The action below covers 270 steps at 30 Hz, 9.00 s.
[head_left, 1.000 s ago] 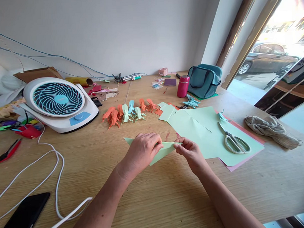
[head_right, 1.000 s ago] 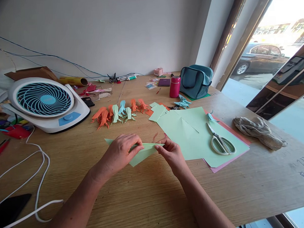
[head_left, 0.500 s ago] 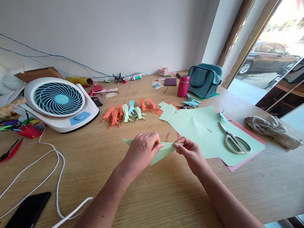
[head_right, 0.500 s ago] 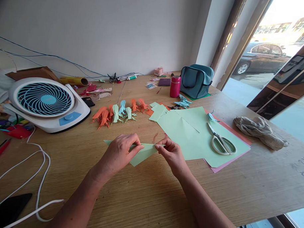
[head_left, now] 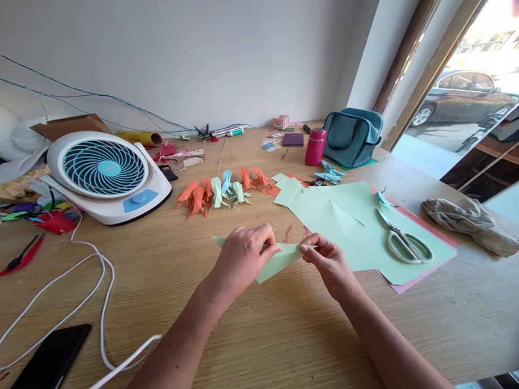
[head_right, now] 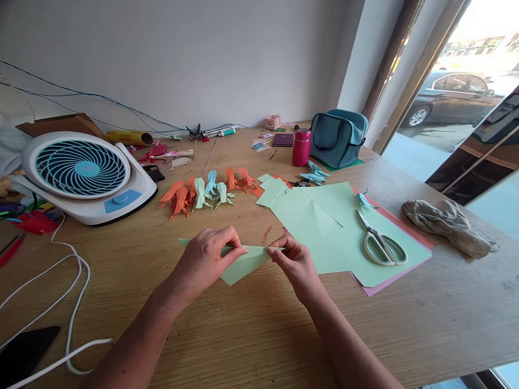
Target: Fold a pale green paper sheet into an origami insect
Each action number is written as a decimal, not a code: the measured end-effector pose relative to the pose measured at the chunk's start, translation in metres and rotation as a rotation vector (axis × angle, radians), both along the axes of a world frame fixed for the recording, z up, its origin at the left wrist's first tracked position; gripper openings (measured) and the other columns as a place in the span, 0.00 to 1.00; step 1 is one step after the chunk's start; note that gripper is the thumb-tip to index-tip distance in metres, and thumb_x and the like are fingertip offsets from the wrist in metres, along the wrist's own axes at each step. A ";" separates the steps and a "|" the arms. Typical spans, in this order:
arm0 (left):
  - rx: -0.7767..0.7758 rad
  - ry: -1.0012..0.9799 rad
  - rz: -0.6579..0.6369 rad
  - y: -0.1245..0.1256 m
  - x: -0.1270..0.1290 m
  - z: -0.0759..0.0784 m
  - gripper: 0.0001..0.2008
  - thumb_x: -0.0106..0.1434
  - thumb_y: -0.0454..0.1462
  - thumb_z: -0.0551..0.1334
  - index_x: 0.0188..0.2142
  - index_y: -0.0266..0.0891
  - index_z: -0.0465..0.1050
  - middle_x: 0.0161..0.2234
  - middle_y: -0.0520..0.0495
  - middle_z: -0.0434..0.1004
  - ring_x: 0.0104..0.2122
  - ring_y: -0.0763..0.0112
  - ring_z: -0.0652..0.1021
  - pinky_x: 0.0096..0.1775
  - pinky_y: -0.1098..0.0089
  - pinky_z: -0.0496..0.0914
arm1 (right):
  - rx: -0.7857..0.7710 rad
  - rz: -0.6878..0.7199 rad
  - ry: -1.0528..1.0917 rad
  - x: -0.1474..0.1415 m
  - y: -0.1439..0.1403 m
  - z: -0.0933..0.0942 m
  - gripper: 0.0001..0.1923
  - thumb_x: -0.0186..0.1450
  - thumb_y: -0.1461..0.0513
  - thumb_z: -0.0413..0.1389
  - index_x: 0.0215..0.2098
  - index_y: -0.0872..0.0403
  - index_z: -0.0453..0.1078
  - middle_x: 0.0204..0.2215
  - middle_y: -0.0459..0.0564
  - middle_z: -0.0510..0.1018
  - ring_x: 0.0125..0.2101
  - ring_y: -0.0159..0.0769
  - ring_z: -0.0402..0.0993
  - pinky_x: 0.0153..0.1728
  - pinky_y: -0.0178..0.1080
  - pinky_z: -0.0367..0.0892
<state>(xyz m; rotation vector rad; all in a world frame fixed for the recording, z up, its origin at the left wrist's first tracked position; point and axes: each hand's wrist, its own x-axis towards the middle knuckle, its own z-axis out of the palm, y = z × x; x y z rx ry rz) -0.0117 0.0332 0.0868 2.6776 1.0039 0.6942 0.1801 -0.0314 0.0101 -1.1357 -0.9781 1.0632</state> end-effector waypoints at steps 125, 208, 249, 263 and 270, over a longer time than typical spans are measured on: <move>-0.213 0.406 -0.085 0.005 -0.005 -0.054 0.10 0.65 0.26 0.59 0.30 0.37 0.74 0.33 0.48 0.74 0.37 0.68 0.76 0.40 0.70 0.67 | 0.056 0.338 -1.222 -0.015 -0.008 -0.017 0.23 0.67 0.72 0.51 0.51 0.43 0.77 0.33 0.47 0.70 0.30 0.31 0.67 0.33 0.33 0.60; 0.114 0.429 -0.117 -0.060 -0.047 -0.103 0.31 0.71 0.53 0.49 0.67 0.42 0.57 0.68 0.42 0.57 0.66 0.47 0.60 0.64 0.43 0.49 | 0.402 0.176 -1.408 0.020 -0.088 -0.010 0.17 0.70 0.71 0.50 0.55 0.55 0.68 0.42 0.54 0.78 0.37 0.38 0.71 0.37 0.42 0.63; 0.151 0.453 -0.250 -0.064 -0.038 -0.096 0.41 0.66 0.60 0.51 0.68 0.35 0.55 0.68 0.36 0.55 0.66 0.50 0.59 0.62 0.54 0.58 | 0.124 0.005 -1.492 -0.013 -0.095 -0.033 0.17 0.73 0.65 0.48 0.58 0.58 0.65 0.30 0.51 0.70 0.29 0.39 0.64 0.32 0.42 0.58; 0.166 0.536 -0.183 -0.080 -0.021 -0.093 0.44 0.61 0.64 0.53 0.68 0.42 0.56 0.69 0.43 0.54 0.64 0.37 0.57 0.59 0.43 0.56 | 0.131 0.026 -1.497 -0.011 -0.094 -0.033 0.16 0.72 0.66 0.47 0.57 0.58 0.66 0.30 0.51 0.70 0.30 0.39 0.65 0.32 0.42 0.57; 0.118 0.510 -0.053 -0.091 -0.007 -0.103 0.45 0.59 0.66 0.54 0.69 0.48 0.53 0.67 0.40 0.56 0.63 0.35 0.58 0.57 0.37 0.56 | 0.133 0.033 -1.517 -0.012 -0.094 -0.033 0.15 0.72 0.66 0.48 0.55 0.61 0.67 0.31 0.52 0.70 0.30 0.39 0.64 0.32 0.42 0.56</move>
